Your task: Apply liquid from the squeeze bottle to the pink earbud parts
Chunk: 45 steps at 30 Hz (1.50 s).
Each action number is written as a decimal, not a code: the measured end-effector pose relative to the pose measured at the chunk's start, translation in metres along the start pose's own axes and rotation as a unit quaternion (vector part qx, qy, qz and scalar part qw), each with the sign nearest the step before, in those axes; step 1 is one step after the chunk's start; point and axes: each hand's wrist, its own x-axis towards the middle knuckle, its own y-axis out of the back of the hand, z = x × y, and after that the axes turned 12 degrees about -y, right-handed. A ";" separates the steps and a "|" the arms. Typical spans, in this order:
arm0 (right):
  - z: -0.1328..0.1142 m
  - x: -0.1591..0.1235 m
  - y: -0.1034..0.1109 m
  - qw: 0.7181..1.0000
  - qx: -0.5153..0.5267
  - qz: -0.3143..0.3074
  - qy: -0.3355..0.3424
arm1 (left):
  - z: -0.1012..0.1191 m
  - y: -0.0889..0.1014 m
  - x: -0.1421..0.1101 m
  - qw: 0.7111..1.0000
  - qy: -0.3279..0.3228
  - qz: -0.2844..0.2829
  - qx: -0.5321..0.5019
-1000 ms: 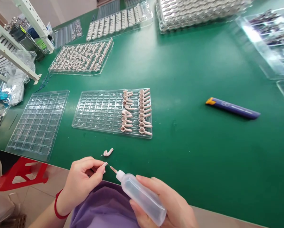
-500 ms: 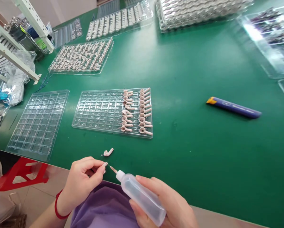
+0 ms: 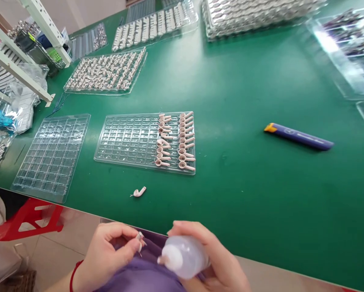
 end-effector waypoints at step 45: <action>-0.009 0.033 0.006 0.976 0.024 0.189 -0.104 | 0.074 0.044 0.135 0.826 -0.413 0.051 0.381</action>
